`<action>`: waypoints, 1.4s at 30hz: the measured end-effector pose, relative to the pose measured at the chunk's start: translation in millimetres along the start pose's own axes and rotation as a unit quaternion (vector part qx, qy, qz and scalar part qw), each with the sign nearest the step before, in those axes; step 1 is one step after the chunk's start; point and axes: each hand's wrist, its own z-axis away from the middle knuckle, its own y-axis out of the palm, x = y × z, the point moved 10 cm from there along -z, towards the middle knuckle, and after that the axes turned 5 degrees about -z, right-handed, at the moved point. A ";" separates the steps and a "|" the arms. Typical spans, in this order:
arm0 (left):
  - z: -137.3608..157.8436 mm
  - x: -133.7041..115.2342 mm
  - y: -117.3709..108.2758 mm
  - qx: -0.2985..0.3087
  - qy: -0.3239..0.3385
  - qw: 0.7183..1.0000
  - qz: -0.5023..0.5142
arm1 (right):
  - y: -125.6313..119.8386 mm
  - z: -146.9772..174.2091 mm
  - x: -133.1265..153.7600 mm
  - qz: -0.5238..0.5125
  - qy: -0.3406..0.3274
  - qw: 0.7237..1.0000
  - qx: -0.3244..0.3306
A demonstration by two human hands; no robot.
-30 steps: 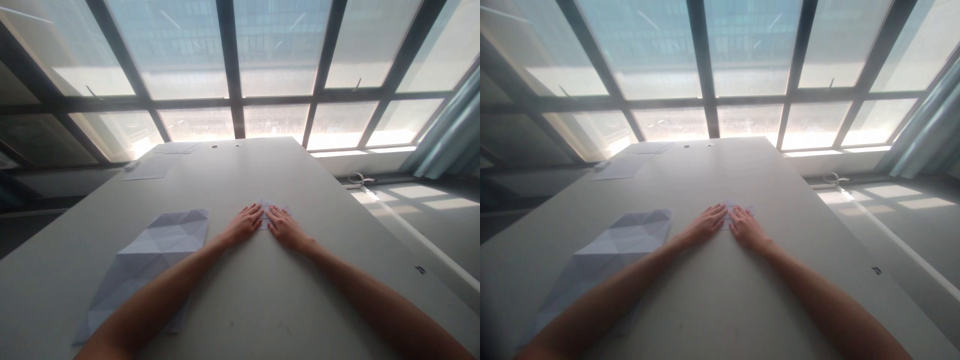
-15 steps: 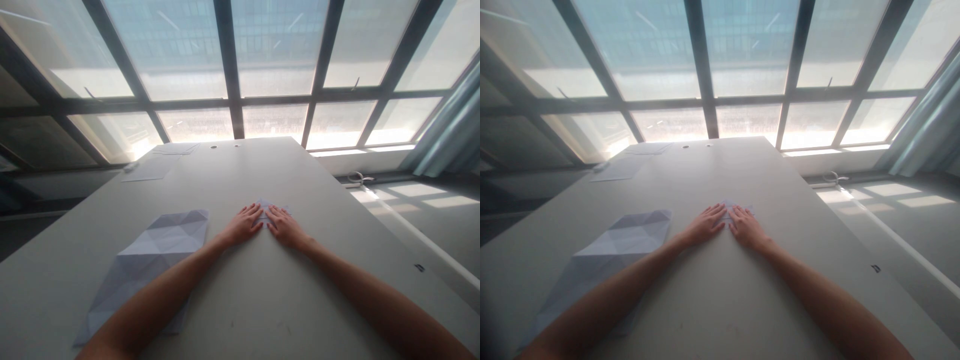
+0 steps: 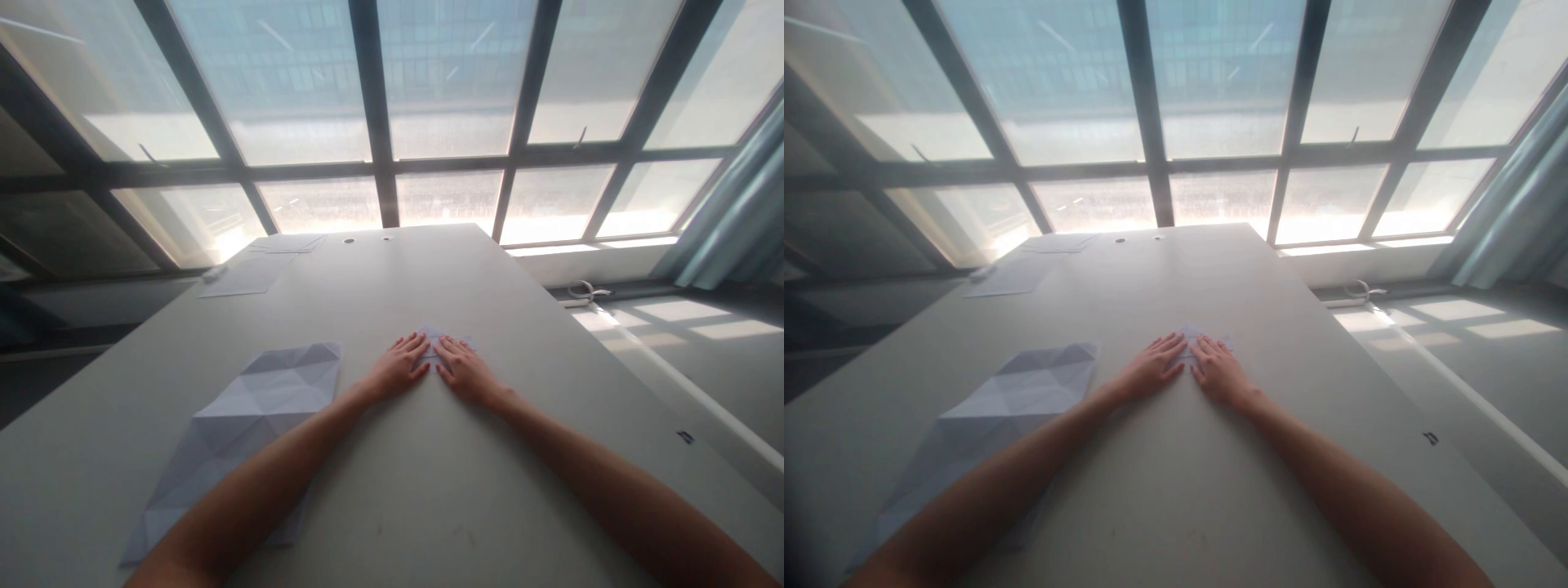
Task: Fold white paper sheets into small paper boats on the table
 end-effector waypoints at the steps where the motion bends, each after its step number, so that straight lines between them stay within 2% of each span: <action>1: -0.2 0.1 0.2 0.000 -0.001 1.000 0.000 | 0.4 -0.1 -0.4 0.000 0.000 1.000 0.000; 30: 0.6 -0.9 1.4 0.004 0.006 1.000 -0.009 | -0.1 0.3 -2.5 -0.002 0.001 1.000 0.001; 37: -2.7 0.3 2.5 0.023 0.016 0.999 0.015 | -9.2 0.4 -2.6 -0.003 -0.007 1.000 -0.010; 42: -4.7 5.4 -2.5 -0.004 0.013 0.999 0.041 | -16.0 -1.8 -2.1 -0.019 -0.012 0.999 -0.027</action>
